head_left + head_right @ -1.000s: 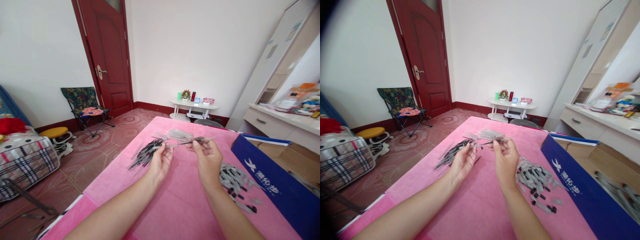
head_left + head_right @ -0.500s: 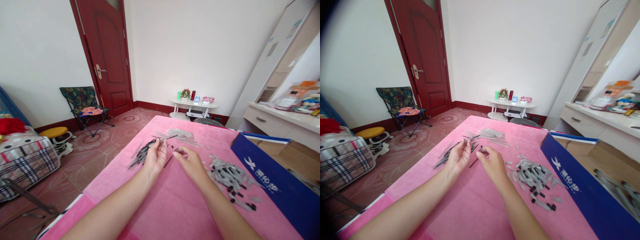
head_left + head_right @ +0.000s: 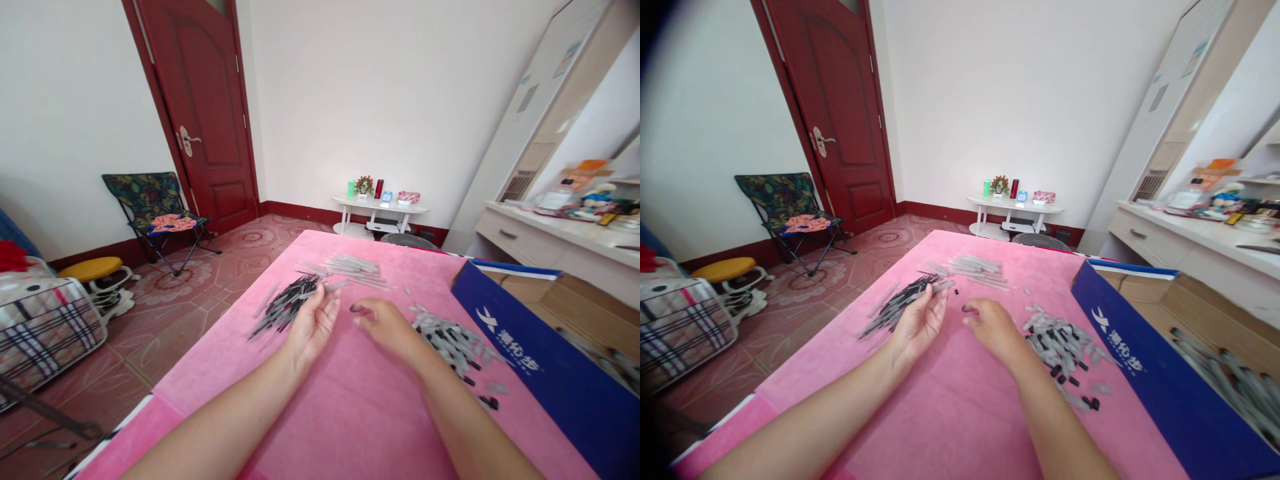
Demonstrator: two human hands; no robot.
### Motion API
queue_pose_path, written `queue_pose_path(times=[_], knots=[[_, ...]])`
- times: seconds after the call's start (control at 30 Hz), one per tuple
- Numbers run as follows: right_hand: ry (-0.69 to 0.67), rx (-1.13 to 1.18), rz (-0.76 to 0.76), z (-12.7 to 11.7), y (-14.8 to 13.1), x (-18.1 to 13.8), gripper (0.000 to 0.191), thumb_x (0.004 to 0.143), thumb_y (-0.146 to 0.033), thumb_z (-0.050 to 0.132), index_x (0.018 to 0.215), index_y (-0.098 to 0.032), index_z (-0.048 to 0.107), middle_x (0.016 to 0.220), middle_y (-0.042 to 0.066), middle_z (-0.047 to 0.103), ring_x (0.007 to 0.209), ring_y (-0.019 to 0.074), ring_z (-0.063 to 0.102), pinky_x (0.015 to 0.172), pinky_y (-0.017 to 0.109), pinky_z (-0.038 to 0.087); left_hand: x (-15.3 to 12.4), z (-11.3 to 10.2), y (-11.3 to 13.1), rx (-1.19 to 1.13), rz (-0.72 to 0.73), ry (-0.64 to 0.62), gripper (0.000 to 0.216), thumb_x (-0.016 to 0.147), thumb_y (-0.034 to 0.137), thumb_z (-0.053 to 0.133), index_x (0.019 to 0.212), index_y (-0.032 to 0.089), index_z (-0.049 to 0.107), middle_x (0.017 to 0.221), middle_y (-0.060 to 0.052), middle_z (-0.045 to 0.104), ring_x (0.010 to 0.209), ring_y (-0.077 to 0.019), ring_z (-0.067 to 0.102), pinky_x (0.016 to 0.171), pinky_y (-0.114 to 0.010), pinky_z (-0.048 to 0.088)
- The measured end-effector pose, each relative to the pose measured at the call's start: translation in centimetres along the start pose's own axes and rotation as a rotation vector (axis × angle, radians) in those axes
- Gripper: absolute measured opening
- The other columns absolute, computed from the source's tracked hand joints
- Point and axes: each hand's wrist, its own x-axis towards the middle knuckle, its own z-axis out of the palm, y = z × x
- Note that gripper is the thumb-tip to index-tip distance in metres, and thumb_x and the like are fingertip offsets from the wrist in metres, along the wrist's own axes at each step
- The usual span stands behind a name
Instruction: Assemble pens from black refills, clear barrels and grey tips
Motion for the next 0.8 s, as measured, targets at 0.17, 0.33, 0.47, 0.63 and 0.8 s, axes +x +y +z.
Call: queue_pose_path(times=[0.17,0.33,0.47,0.63,0.8], knots=[[0.031,-0.183,0.238,-5.2,4.1,-0.8,0.018,0.061,-0.012,0.054,0.071,-0.021,0.067,0.073,0.003,0.067,0.068,0.0174,0.06,0.063,0.026,0.043,0.0,-1.6,-1.3,0.133,-0.111,0.021,0.013,0.071,0.019,0.063,0.082,0.013,0.059,0.085,-0.008,0.067,0.086,-0.0179,0.063,0.075,-0.027,0.05],[-0.1,-0.186,0.364,-7.2,5.0,-2.0,0.007,0.054,-0.016,0.062,0.056,-0.022,0.066,0.055,0.0,0.063,0.054,0.0138,0.057,0.053,0.022,0.038,0.1,-2.0,-1.3,0.186,-0.084,0.007,0.018,0.069,0.021,0.065,0.085,0.015,0.059,0.087,-0.007,0.066,0.086,-0.018,0.062,0.076,-0.028,0.049],[-0.127,-0.273,0.413,-6.7,4.3,-2.1,0.006,0.056,-0.02,0.061,0.058,-0.022,0.066,0.057,0.001,0.064,0.056,0.0138,0.057,0.05,0.022,0.035,0.2,-2.0,-1.3,0.202,-0.07,0.006,0.018,0.069,0.021,0.065,0.085,0.015,0.059,0.086,-0.006,0.066,0.085,-0.0179,0.063,0.075,-0.028,0.05],[-0.143,-0.391,0.422,-5.6,3.4,-2.0,0.009,0.057,-0.02,0.06,0.062,-0.023,0.066,0.063,0.003,0.065,0.059,0.0154,0.059,0.049,0.022,0.032,0.1,-2.0,-1.4,0.207,-0.073,0.003,0.018,0.069,0.02,0.065,0.086,0.015,0.059,0.087,-0.005,0.066,0.085,-0.0174,0.063,0.073,-0.027,0.05],[-0.118,-0.494,0.464,-4.9,2.9,-1.9,0.01,0.055,-0.02,0.061,0.063,-0.024,0.067,0.067,0.003,0.066,0.063,0.0168,0.06,0.049,0.023,0.031,-0.1,-1.7,-1.3,0.21,-0.078,0.009,0.018,0.069,0.019,0.065,0.085,0.015,0.059,0.087,-0.006,0.066,0.083,-0.0173,0.063,0.074,-0.027,0.05]])
